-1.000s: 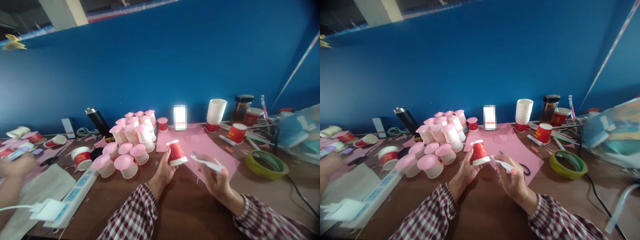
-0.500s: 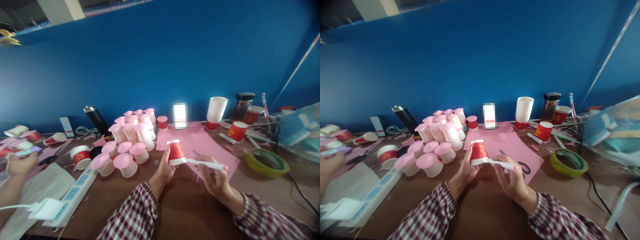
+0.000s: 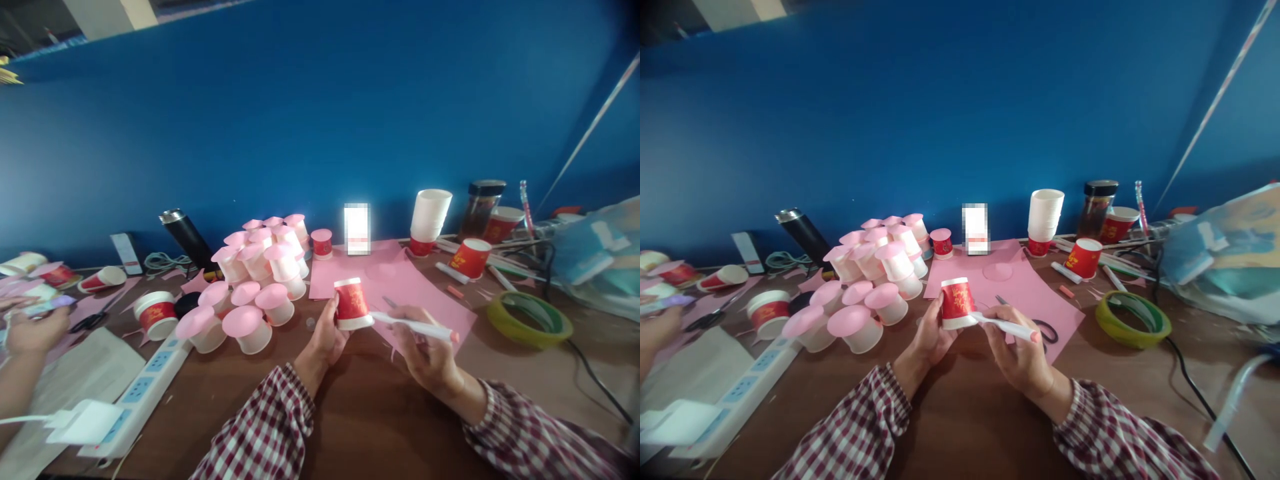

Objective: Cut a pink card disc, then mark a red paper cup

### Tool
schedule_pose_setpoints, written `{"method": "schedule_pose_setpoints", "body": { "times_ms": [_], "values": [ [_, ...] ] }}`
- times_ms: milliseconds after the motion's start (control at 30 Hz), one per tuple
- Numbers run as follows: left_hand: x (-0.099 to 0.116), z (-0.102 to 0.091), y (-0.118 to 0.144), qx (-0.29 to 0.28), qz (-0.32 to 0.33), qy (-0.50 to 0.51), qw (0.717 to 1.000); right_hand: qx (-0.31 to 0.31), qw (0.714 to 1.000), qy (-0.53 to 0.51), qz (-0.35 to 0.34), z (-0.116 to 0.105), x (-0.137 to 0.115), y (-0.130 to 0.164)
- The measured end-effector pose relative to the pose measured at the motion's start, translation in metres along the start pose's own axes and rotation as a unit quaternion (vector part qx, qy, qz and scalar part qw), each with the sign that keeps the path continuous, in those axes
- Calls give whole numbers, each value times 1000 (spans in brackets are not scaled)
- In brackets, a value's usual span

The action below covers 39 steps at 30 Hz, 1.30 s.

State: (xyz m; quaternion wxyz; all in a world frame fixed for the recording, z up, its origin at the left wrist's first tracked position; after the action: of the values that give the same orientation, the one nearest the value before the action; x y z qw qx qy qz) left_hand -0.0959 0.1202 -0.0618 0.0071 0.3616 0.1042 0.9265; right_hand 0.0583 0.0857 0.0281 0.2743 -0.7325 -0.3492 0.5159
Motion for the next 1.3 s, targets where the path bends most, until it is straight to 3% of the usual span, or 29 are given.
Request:
{"method": "schedule_pose_setpoints", "body": {
  "times_ms": [333,700,900,1133,1300],
  "values": [
    [-5,-1,1,-6,-33,1,999,-7,1000,21,-12,-4,-20,-15],
    [-6,2,1,-20,-46,18,999,-10,1000,-19,-8,2,1,4],
    [-6,0,0,-8,-52,36,998,-19,1000,-3,-7,2,-1,3],
    [-6,9,2,-75,-70,52,993,-6,999,-16,28,0,2,1],
    [-7,8,2,-63,-69,39,995,-2,1000,-1,15,-2,-5,-5]
  ]
}}
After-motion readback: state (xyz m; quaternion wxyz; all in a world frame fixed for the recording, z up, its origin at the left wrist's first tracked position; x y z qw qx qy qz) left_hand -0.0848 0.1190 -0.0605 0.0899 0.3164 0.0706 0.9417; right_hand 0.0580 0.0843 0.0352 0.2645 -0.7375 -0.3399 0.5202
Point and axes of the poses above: each hand's wrist, its own y-axis away from the middle knuckle, its own z-axis out of the palm, x = y × z, the point moved 9 cm from there along -y, towards the middle knuckle
